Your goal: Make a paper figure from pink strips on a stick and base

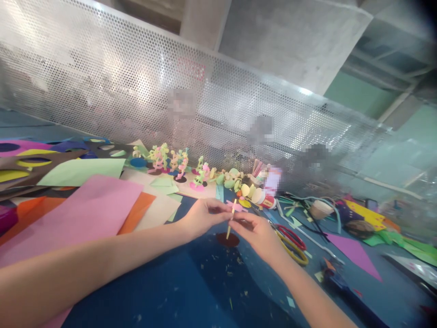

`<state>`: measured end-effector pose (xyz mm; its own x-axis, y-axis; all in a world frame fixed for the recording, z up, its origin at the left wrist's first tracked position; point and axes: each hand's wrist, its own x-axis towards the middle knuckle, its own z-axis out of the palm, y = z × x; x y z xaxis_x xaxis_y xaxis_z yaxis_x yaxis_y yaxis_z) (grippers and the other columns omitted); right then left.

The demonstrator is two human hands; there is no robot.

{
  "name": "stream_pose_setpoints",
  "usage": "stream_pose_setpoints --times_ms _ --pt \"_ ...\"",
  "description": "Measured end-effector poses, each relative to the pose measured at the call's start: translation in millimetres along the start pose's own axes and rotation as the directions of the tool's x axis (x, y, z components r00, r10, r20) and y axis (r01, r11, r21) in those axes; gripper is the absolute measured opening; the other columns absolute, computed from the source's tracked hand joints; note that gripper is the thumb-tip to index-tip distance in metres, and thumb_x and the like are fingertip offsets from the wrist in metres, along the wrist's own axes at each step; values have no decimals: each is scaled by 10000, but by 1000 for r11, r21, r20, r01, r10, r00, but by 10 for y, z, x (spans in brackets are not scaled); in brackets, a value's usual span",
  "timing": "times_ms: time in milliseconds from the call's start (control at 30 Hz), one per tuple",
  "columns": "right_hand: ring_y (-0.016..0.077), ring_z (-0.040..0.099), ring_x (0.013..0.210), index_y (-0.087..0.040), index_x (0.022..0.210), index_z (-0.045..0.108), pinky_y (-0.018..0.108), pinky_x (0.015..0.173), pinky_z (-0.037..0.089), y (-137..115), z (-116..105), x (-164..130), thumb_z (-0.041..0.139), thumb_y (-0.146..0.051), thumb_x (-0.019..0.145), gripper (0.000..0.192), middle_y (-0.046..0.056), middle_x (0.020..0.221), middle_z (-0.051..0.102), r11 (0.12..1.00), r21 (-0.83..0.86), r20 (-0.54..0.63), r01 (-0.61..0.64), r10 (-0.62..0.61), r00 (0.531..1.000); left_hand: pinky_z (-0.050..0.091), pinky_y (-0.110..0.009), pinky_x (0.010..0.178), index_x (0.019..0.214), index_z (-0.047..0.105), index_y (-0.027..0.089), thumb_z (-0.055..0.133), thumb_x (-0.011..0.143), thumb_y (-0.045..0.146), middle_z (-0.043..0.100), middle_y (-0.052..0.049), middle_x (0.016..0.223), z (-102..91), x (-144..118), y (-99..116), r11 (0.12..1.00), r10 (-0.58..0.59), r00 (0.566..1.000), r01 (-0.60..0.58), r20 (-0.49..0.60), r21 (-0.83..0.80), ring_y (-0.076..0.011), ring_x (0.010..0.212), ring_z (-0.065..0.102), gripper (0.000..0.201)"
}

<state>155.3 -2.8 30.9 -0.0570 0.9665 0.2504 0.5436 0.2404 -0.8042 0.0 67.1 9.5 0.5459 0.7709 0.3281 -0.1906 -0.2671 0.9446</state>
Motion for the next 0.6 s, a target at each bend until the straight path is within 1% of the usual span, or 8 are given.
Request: stream_pose_setpoints --times_ms 100,167,233,300,333,400,467,600 --pt "213 641 787 -205 843 673 316 744 488 12 -37 -6 583 -383 744 223 32 836 698 995 -101 -51 -9 4 999 439 -271 755 800 621 130 626 715 315 633 -43 812 -15 23 -66 999 -25 1000 25 0 -28 -145 760 580 203" --pt "203 634 705 -201 758 660 310 697 485 18 -70 -6 547 -400 769 229 29 738 685 987 -163 -136 0 -23 990 434 -262 744 812 599 136 595 743 322 627 -35 808 -29 29 -73 1000 -3 1000 3 23 -13 -139 762 578 198" --pt "180 605 646 -194 710 608 293 653 479 17 -97 -5 541 -398 776 225 24 676 642 981 -188 -254 36 -84 963 434 -248 717 811 573 140 575 760 317 625 -29 800 -36 24 -57 1000 12 998 -12 57 -9 -133 754 577 184" --pt "161 573 636 -191 740 563 279 625 472 6 -113 -6 564 -377 765 188 20 695 603 974 -208 -364 88 -161 918 438 -231 641 822 545 148 558 770 325 621 -24 799 -32 8 -33 1000 -11 996 12 83 -11 -117 687 572 185" --pt "158 565 649 -192 771 557 280 627 470 -4 -117 -8 574 -365 760 174 22 724 597 967 -223 -393 120 -202 897 434 -222 588 836 532 155 544 777 340 614 -18 786 -27 -4 -23 999 -35 995 36 98 -11 -106 631 562 194" --pt "163 561 700 -199 829 575 300 667 468 -31 -117 -16 578 -344 760 161 33 802 605 947 -264 -386 184 -279 879 412 -207 500 864 512 170 511 792 374 584 2 740 -15 -28 -5 997 -77 989 78 122 -2 -89 535 532 216" --pt "176 567 769 -217 883 605 327 720 464 -59 -110 -26 575 -334 763 170 45 886 618 930 -293 -340 222 -319 885 408 -204 473 875 502 179 488 802 393 550 16 711 -5 -47 10 996 -88 987 87 136 15 -83 502 519 226" --pt "196 579 849 -231 974 608 343 752 466 -80 -88 -33 584 -351 754 252 55 957 624 947 -259 -307 190 -267 913 428 -207 504 875 526 175 497 795 382 545 -2 785 2 -62 38 996 -45 992 35 121 77 -86 560 520 224"
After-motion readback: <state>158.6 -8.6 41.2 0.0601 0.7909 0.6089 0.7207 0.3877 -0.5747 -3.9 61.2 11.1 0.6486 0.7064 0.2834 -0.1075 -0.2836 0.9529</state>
